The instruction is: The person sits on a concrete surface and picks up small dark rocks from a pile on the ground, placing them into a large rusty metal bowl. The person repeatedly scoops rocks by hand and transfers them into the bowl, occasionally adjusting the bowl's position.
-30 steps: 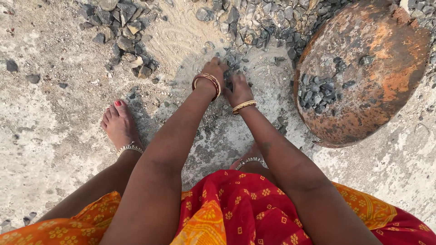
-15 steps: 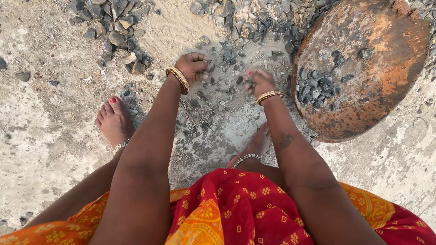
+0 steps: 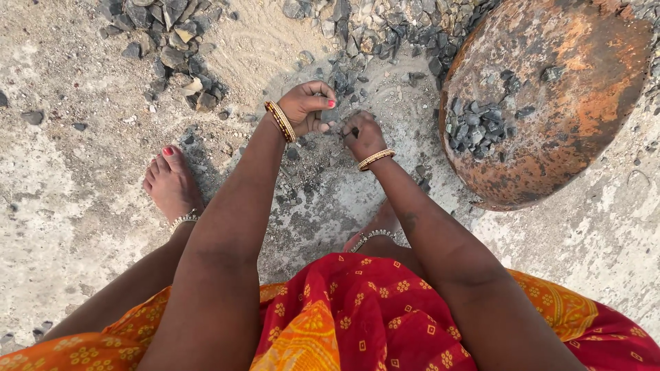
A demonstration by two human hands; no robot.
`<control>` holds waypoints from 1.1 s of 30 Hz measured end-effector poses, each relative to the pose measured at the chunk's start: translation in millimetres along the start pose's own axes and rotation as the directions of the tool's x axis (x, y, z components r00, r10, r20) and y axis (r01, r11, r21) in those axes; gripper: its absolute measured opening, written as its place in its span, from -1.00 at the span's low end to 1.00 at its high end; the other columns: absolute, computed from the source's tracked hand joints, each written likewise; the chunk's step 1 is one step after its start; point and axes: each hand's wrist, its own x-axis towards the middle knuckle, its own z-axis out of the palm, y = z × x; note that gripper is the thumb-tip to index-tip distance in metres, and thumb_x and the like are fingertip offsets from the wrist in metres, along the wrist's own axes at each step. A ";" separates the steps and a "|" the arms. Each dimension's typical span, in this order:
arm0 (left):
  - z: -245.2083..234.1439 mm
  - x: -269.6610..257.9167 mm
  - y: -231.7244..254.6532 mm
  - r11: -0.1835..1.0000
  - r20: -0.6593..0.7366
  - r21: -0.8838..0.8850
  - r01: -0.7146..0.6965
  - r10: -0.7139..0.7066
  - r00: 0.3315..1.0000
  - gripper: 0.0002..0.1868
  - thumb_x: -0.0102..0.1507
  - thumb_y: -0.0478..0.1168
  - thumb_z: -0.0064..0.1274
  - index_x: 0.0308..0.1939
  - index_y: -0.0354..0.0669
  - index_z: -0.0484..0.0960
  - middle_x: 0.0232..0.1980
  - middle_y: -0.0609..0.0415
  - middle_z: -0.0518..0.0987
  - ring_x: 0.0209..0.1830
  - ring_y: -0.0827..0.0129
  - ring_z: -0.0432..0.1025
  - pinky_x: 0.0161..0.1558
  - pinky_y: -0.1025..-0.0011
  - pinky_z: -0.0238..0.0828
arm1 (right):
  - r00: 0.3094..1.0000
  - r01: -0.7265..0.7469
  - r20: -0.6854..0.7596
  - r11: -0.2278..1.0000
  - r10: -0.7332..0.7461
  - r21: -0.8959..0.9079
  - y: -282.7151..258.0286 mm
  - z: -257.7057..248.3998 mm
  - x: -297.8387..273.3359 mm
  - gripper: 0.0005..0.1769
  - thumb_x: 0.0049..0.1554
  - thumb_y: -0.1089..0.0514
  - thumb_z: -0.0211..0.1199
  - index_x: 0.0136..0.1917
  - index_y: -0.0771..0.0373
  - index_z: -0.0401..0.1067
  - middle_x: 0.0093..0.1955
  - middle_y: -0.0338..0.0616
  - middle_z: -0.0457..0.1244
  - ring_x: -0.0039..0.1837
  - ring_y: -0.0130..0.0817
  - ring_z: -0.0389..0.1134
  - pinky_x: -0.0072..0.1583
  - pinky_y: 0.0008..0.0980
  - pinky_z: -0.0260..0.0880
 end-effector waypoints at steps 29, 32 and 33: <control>69.6 -22.7 -9.0 -0.257 -0.255 0.921 0.293 0.171 0.952 -0.51 0.28 -0.39 -0.04 0.30 0.00 0.48 0.32 -0.11 0.34 0.35 0.01 0.31 0.30 0.13 0.35 | 0.745 -0.613 0.491 0.173 0.451 0.771 14.4 -32.0 4.5 -0.77 0.11 0.42 0.13 0.00 0.19 0.40 -0.07 -0.14 0.29 -0.18 -0.32 0.34 -0.23 -0.34 0.28; 67.7 -21.8 -9.2 -0.288 -0.258 0.913 0.289 0.139 0.956 -0.58 0.32 -0.37 -0.04 0.26 -0.05 0.51 0.34 -0.13 0.35 0.36 0.00 0.30 0.29 0.10 0.35 | 0.733 -0.574 0.506 0.016 0.455 0.819 3.0 -51.5 9.0 -0.80 0.11 0.37 0.09 -0.02 0.17 0.41 -0.08 -0.16 0.34 -0.20 -0.30 0.42 -0.26 -0.36 0.36; 54.0 -14.2 -18.8 -0.287 -0.258 0.914 0.288 0.140 0.956 -0.58 0.32 -0.37 -0.04 0.26 -0.05 0.51 0.34 -0.13 0.35 0.36 0.00 0.30 0.29 0.10 0.35 | 0.733 -0.575 0.506 0.016 0.455 0.818 19.5 -45.8 9.1 -0.80 0.11 0.37 0.09 -0.02 0.17 0.41 -0.08 -0.16 0.34 -0.20 -0.30 0.42 -0.26 -0.36 0.36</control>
